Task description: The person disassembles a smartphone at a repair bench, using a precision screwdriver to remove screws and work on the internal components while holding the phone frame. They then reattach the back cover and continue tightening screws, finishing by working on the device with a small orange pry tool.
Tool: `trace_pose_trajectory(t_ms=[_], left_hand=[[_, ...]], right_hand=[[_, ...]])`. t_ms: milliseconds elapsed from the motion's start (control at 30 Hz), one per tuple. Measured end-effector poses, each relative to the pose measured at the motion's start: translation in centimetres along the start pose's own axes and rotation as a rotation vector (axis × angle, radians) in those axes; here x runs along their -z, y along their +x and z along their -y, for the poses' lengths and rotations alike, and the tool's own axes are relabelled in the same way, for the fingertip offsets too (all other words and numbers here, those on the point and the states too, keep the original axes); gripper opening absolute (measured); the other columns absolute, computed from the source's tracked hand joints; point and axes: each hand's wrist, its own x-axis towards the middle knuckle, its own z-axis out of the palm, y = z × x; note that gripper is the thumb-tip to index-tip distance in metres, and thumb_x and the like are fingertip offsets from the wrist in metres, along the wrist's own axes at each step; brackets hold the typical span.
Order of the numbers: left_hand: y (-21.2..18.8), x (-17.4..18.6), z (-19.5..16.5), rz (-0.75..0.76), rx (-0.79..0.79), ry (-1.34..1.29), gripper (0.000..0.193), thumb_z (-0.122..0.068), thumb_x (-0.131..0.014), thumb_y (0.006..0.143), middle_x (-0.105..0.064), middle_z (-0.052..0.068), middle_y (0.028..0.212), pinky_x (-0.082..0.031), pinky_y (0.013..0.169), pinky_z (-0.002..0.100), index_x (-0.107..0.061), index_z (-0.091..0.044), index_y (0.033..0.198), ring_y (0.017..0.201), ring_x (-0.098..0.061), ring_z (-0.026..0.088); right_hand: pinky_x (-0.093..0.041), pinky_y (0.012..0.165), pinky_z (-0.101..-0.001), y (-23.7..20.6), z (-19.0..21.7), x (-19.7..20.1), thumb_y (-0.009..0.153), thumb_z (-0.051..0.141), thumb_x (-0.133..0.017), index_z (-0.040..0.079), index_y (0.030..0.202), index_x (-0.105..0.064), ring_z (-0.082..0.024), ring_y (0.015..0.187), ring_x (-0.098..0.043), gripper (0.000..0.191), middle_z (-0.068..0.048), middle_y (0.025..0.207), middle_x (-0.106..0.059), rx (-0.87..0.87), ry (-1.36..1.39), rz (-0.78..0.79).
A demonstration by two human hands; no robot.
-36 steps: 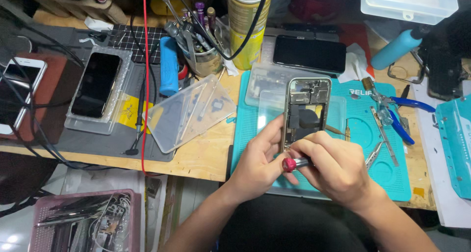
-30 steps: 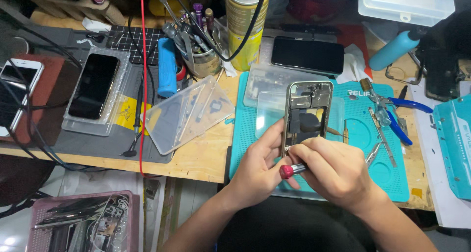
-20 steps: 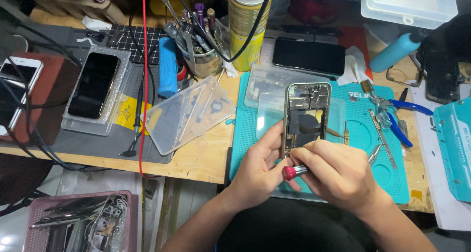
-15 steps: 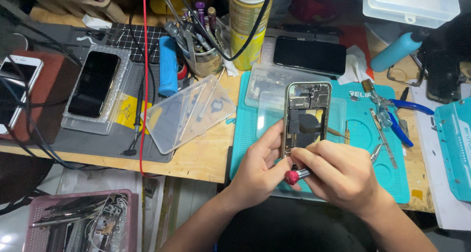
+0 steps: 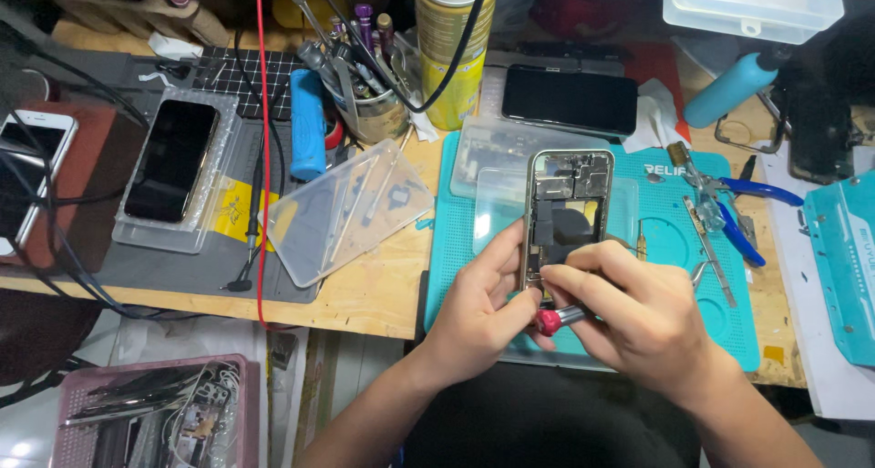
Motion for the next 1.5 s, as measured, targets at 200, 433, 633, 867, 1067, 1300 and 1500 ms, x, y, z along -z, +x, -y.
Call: trace_pose_trajectory(t_ms=[200, 433, 633, 867, 1067, 1300, 1500], left_hand=[[0.1, -0.4, 0.4, -0.038, -0.039, 0.12, 0.073, 0.007, -0.05, 0.097, -0.058, 0.011, 0.129, -0.062, 0.074, 0.03, -0.023, 0.0, 0.164, 0.107, -0.062, 0.016], [0.4, -0.2, -0.3, -0.171, -0.438, 0.908, 0.064, 0.01, -0.053, 0.098, -0.067, 0.025, 0.134, -0.061, 0.092, 0.037, -0.037, 0.0, 0.159, 0.119, -0.072, 0.031], [1.0, 1.3, -1.8, 0.04, -0.684, 1.326, 0.067, 0.011, -0.056, 0.09, -0.063, 0.019, 0.144, -0.058, 0.109, 0.042, -0.044, -0.004, 0.154, 0.13, -0.067, 0.038], [0.9, 1.9, -1.4, 0.062, -0.823, 1.525, 0.051, 0.002, -0.062, 0.096, -0.064, 0.012, 0.144, -0.058, 0.103, 0.043, -0.053, -0.007, 0.146, 0.127, -0.067, 0.038], [0.9, 2.6, 0.5, -0.2, -0.568, 1.119, 0.054, 0.009, -0.057, 0.099, -0.067, 0.017, 0.136, -0.061, 0.097, 0.037, -0.049, -0.002, 0.151, 0.115, -0.074, 0.033], [1.3, 3.3, 1.3, -0.302, -0.229, 0.385, 0.052, 0.007, -0.045, 0.102, -0.065, 0.014, 0.134, -0.066, 0.082, 0.031, -0.037, 0.004, 0.153, 0.111, -0.07, 0.015], [1.3, 3.5, 0.8, -0.297, -0.187, 0.257, 0.055, 0.008, -0.044, 0.101, -0.061, 0.017, 0.138, -0.065, 0.081, 0.032, -0.034, 0.005, 0.155, 0.113, -0.069, 0.018]], right_hand=[[-0.053, 0.056, -0.0295, 0.3, 0.6, -0.4, 0.075, 0.006, -0.08, 0.003, 0.103, -0.073, -0.02, 0.068, -0.069, 0.029, -0.007, 0.093, -0.068, -0.126, 0.047, -0.004], [-0.045, 0.061, -0.0219, -1.3, -0.4, -0.1, 0.105, 0.006, -0.061, -0.002, 0.11, -0.072, -0.009, 0.069, -0.06, 0.014, -0.006, 0.087, -0.068, -0.481, 0.403, -0.196], [-0.032, 0.051, -0.0202, -4.3, -1.6, 0.8, 0.109, 0.006, -0.056, -0.009, 0.107, -0.066, -0.007, 0.051, -0.044, 0.018, -0.012, 0.083, -0.064, -0.608, 0.629, -0.574], [-0.036, 0.05, -0.0194, -5.3, -2.3, 1.8, 0.111, 0.008, -0.054, -0.005, 0.102, -0.064, -0.01, 0.054, -0.048, 0.018, -0.011, 0.083, -0.062, -0.416, 0.679, -0.761], [-0.043, 0.054, -0.0278, -3.7, -0.8, 3.0, 0.092, 0.006, -0.066, -0.006, 0.093, -0.069, -0.016, 0.061, -0.059, 0.012, -0.012, 0.08, -0.067, -0.562, 0.272, -0.331], [-0.055, 0.068, -0.0416, -1.6, -1.9, 0.7, 0.073, 0.014, -0.076, 0.007, 0.088, -0.078, -0.033, 0.079, -0.07, 0.017, -0.009, 0.086, -0.074, -0.522, 0.009, 0.343], [-0.055, 0.073, -0.0476, -1.2, -1.7, -0.9, 0.08, 0.028, -0.08, 0.013, 0.1, -0.078, -0.034, 0.081, -0.07, 0.025, -0.009, 0.084, -0.071, -0.662, -0.149, 0.528]])
